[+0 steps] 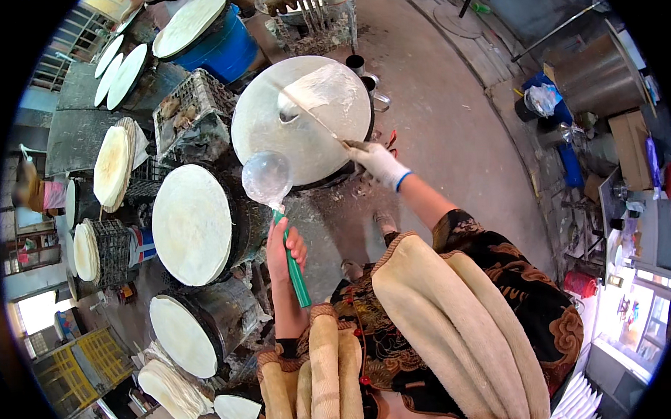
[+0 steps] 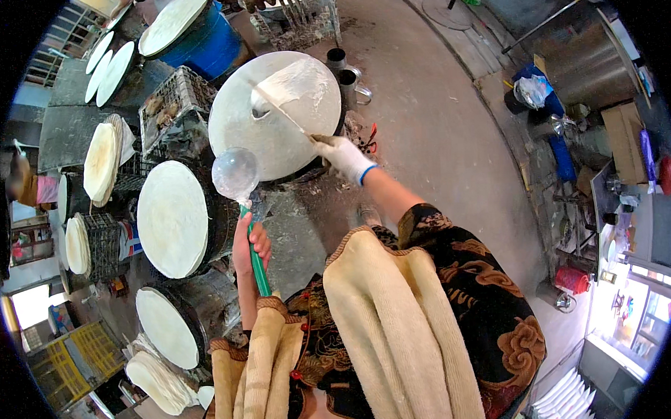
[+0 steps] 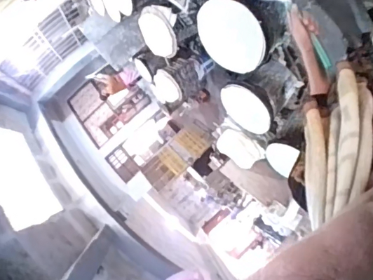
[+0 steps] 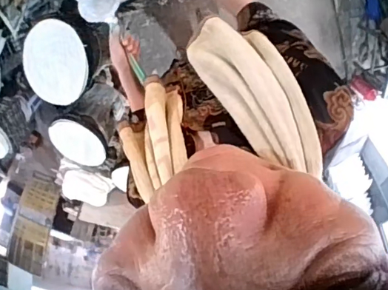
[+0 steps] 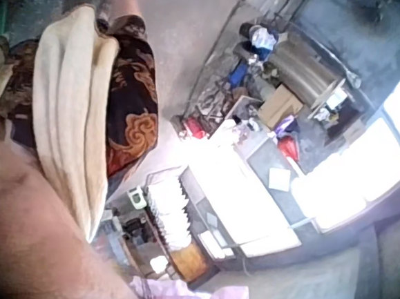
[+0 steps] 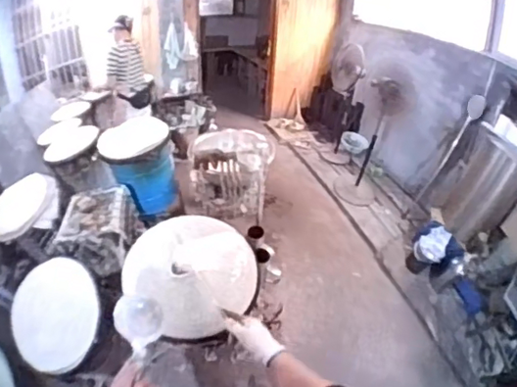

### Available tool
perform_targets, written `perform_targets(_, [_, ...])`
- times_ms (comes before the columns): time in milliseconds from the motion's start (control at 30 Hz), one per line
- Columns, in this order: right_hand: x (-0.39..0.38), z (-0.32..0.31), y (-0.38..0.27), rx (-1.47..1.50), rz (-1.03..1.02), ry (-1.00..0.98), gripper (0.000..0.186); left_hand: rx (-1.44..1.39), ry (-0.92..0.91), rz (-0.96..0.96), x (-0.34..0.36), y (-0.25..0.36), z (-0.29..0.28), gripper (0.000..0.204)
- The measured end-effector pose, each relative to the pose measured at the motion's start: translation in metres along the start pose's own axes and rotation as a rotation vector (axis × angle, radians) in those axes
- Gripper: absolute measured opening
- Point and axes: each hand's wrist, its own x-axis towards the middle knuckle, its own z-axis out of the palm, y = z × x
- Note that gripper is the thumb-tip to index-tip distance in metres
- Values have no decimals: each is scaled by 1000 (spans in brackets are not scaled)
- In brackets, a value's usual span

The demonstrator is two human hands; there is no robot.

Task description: The person scoops white batter from a large metal bowl using a ladle and pours it onto a hot circular griddle. They use a wooden spreader to quickly swirl the batter into a thin, round crepe. Once cooked, the person lifts the crepe and stacks it onto a growing pile of finished crepes on the counter.

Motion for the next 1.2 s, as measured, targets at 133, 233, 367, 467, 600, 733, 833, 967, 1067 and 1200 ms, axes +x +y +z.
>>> perform_targets(133, [36, -59, -28, -15, -10, 128, 46, 42, 11, -71, 14, -1, -8, 47])
perform_targets(233, [58, -62, -29, -161, -155, 132, 47, 29, -9, -138, 24, 11, -6, 51])
perform_targets(367, [55, -51, -21, -417, -271, -76, 46, -20, -45, -169, 57, 21, -10, 48])
perform_targets(467, [22, -45, -28, -425, -252, -199, 45, 52, -18, -178, 87, 33, -12, 45])
perform_targets(600, [-12, -46, -39, -221, -40, -170, 50, -5, 80, -34, 138, 34, -28, 19])
perform_targets(733, [-19, 5, 31, -137, -234, 228, 48, 156, 231, 122, 142, 35, 23, 10])
perform_targets(833, [-6, 69, 73, 65, -351, 175, 51, 183, 224, 178, 148, 29, 53, 10])
perform_targets(967, [-18, 57, -8, 112, 60, -78, 51, 175, 278, 204, 156, 26, 46, 12])
perform_targets(1067, [-13, 34, -10, 74, -5, -21, 48, 154, 281, 192, 157, 24, 49, 12])
perform_targets(1200, [-1, 63, 35, -65, -431, 31, 48, -31, 328, 172, 161, 10, 71, 14])
